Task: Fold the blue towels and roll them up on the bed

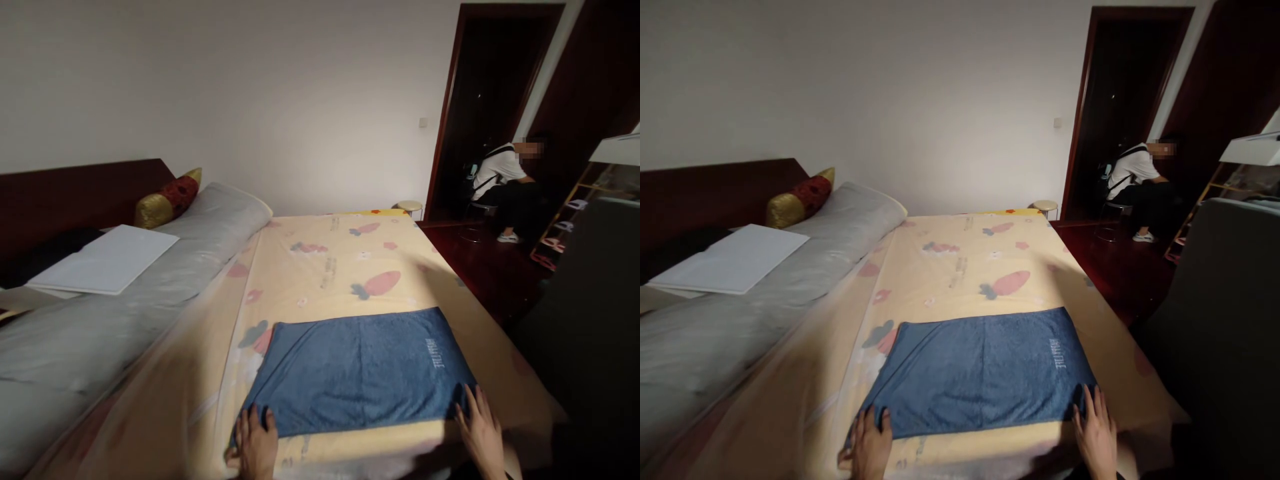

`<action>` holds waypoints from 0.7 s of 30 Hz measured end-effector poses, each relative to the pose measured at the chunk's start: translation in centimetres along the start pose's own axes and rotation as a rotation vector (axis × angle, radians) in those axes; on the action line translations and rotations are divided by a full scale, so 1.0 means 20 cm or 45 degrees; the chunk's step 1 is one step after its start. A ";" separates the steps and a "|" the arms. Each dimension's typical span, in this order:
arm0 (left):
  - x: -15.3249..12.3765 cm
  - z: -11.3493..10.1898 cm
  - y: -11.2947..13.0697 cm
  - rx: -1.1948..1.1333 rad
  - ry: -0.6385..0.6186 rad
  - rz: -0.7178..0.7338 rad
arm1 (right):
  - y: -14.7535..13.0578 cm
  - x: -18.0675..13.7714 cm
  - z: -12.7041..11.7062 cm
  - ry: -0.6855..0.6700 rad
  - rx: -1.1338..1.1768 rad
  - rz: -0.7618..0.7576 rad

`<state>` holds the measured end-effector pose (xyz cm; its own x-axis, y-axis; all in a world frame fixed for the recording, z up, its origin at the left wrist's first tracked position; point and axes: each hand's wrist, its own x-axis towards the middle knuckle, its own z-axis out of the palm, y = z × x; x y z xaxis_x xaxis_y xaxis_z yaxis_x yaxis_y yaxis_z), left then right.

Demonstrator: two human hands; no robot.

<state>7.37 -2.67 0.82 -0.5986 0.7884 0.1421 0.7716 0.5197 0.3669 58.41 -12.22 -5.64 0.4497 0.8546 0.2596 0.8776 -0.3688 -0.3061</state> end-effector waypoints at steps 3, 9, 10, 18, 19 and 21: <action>0.04 -0.01 -0.03 0.003 0.006 0.018 | -0.02 -0.01 0.01 0.038 0.019 -0.026; 0.08 -0.01 -0.01 0.034 -0.046 -0.052 | -0.09 0.00 -0.03 0.141 0.043 -0.038; 0.07 -0.01 0.02 0.040 -0.005 -0.028 | -0.12 0.01 -0.04 0.140 0.067 -0.076; 0.23 0.03 0.42 0.153 -0.195 0.312 | -0.68 0.02 -0.07 -0.142 0.279 -0.576; 0.29 0.04 0.47 0.171 -0.236 0.353 | -0.75 0.01 -0.07 -0.178 0.291 -0.637; 0.42 0.06 0.55 0.193 -0.291 0.406 | -0.83 -0.02 -0.04 -0.225 0.294 -0.724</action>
<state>11.10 10.01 4.92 -0.2748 0.9614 0.0129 0.9435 0.2671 0.1961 43.76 -6.80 -0.01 -0.1275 0.9482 0.2910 0.9039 0.2319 -0.3594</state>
